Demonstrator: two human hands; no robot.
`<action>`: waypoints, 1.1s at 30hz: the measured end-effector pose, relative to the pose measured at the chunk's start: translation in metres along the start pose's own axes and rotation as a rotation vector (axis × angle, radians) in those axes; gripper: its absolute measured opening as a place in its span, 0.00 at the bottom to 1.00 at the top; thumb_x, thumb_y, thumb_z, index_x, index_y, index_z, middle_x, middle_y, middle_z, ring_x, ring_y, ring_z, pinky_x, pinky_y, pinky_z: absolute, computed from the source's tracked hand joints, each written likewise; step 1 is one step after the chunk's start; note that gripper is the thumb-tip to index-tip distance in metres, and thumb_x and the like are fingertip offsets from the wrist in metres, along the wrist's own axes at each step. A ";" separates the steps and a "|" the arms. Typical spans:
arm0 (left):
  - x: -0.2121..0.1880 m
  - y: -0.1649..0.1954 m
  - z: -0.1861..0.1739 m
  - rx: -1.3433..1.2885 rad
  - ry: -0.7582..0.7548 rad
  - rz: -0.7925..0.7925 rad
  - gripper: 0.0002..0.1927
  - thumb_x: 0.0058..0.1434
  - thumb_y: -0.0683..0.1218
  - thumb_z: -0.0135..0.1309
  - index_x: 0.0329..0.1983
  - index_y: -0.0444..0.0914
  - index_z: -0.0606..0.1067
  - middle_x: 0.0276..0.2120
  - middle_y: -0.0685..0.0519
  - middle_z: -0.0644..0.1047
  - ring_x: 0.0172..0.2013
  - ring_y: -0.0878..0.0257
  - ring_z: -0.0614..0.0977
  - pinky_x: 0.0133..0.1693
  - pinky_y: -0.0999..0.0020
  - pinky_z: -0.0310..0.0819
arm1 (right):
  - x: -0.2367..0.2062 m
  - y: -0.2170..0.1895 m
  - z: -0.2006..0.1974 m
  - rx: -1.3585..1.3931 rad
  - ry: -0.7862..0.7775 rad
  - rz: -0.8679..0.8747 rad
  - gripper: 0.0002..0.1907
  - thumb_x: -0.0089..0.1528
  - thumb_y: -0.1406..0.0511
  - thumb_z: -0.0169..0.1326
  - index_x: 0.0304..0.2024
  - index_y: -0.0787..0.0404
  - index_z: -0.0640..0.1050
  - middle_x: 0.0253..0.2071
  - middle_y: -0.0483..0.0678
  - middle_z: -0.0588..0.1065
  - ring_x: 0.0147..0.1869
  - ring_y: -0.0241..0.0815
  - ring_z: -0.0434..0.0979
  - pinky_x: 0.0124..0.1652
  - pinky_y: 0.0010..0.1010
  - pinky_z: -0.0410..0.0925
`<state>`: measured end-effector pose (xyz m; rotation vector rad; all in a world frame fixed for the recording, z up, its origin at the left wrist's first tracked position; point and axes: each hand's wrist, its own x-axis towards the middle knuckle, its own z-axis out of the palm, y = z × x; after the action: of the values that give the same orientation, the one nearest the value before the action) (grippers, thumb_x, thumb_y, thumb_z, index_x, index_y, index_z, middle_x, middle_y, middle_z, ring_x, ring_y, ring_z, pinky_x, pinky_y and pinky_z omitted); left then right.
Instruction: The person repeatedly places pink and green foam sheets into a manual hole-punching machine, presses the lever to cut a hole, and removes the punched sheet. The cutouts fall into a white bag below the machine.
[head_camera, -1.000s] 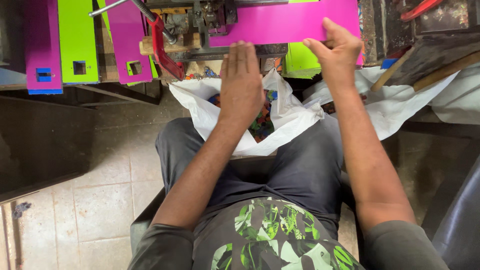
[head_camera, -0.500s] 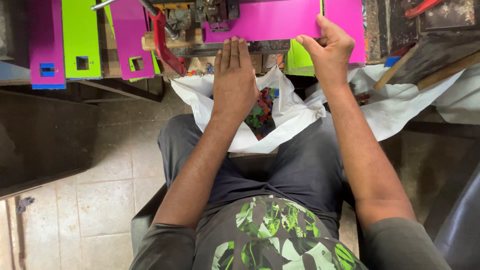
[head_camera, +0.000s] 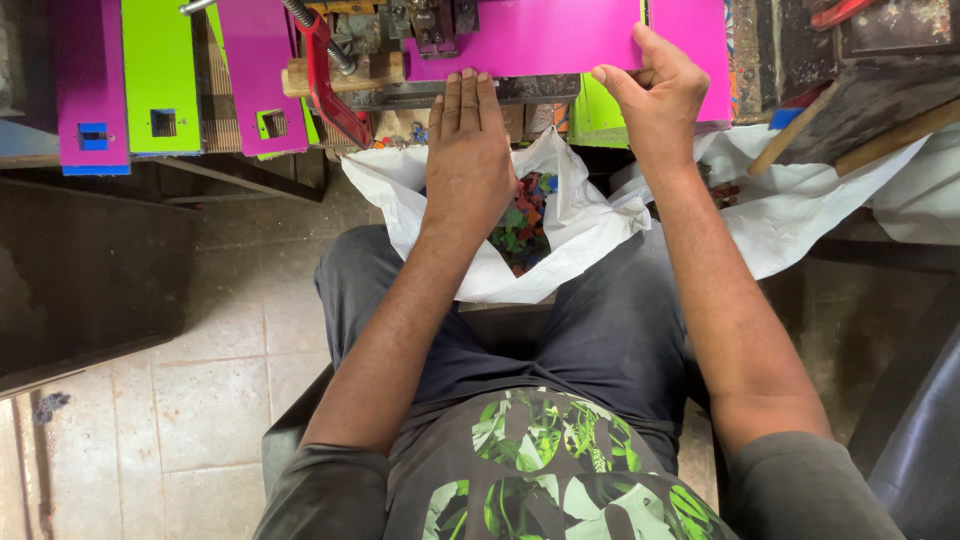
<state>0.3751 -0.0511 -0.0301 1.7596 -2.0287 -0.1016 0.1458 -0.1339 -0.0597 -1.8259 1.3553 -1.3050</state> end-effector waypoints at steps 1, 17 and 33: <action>0.000 0.000 0.000 0.004 -0.001 0.001 0.33 0.58 0.37 0.51 0.67 0.20 0.61 0.65 0.26 0.67 0.69 0.38 0.67 0.70 0.46 0.54 | -0.001 0.000 0.000 0.011 -0.001 -0.011 0.26 0.63 0.72 0.72 0.60 0.74 0.77 0.46 0.54 0.83 0.45 0.36 0.85 0.43 0.25 0.79; -0.003 -0.003 0.004 0.006 -0.012 0.003 0.32 0.60 0.36 0.51 0.67 0.20 0.61 0.65 0.25 0.67 0.69 0.39 0.67 0.70 0.45 0.54 | -0.002 -0.001 0.001 0.043 -0.016 0.008 0.26 0.64 0.72 0.71 0.61 0.75 0.76 0.46 0.54 0.83 0.44 0.35 0.84 0.41 0.23 0.78; -0.010 -0.003 0.005 -0.005 0.006 0.013 0.32 0.60 0.36 0.51 0.68 0.21 0.60 0.66 0.26 0.66 0.70 0.38 0.66 0.71 0.45 0.53 | -0.001 -0.007 0.002 0.298 0.033 0.189 0.17 0.69 0.73 0.61 0.59 0.75 0.78 0.39 0.51 0.81 0.31 0.33 0.79 0.28 0.22 0.71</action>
<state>0.3763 -0.0430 -0.0388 1.7406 -2.0336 -0.0970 0.1501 -0.1305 -0.0554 -1.4475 1.2407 -1.3589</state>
